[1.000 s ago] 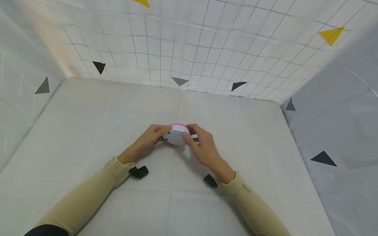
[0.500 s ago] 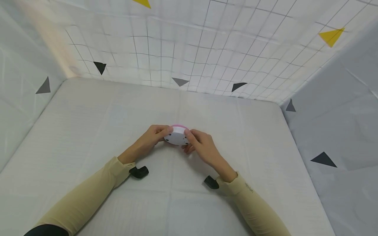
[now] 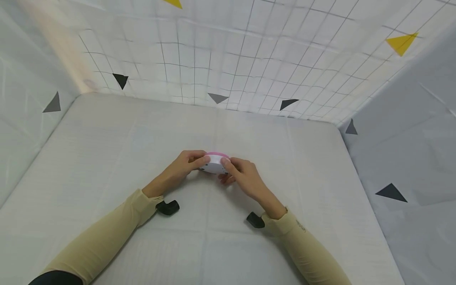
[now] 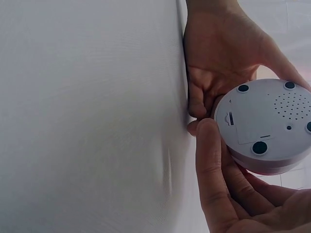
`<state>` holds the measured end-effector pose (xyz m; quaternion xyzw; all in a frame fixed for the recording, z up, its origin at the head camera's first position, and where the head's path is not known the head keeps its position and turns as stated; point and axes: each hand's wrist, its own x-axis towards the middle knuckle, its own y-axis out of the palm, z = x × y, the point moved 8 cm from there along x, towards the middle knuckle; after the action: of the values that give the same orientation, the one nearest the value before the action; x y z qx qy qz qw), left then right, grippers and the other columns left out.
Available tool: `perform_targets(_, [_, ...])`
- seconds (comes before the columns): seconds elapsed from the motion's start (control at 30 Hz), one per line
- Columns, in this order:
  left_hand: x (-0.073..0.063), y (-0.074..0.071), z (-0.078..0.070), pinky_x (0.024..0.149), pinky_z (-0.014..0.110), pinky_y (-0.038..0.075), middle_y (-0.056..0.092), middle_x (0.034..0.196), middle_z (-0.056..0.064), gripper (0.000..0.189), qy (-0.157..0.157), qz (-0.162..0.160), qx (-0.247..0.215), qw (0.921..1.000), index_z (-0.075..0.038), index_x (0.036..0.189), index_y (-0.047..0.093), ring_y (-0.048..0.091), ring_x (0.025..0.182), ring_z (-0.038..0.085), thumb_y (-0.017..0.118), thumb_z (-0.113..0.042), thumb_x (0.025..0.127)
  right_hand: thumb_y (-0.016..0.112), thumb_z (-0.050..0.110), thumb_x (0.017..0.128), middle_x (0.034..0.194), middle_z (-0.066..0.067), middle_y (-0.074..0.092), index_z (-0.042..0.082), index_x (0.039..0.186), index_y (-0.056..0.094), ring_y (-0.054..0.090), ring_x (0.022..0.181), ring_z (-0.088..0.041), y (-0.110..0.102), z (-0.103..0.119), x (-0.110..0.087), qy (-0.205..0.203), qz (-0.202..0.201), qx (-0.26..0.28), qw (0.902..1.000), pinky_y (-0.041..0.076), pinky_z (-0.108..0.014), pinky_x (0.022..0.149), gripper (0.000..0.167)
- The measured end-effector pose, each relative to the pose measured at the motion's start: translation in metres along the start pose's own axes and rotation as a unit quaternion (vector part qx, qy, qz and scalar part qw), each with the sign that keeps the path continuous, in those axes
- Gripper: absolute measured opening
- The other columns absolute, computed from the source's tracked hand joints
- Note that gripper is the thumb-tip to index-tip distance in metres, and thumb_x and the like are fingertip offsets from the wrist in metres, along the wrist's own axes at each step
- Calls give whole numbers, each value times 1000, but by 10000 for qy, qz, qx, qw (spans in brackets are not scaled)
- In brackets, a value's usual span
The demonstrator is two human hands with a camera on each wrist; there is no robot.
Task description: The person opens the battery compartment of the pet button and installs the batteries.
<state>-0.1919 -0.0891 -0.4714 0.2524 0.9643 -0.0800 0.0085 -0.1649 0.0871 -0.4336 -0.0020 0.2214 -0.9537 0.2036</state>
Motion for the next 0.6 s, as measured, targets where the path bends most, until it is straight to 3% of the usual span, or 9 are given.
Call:
perform_targets(0.37, [0,2,-6,100,37,52,73,113,8,37,307,113,-150,9993,-10,125,71,65,106,26,64,-40,104,57,49,107,101,-13,77,4,121,68,75,87,-25,1,-2,2,-183,96,159,9997,63,-40,79,48])
perform_targets(0.6, [-1,1,-6,99,36,50,73,112,9,34,308,83,-185,9993,-12,126,71,67,106,28,69,-36,102,60,47,106,105,-15,77,8,124,67,75,92,-26,-1,-2,2,-272,58,172,9995,62,-41,85,44])
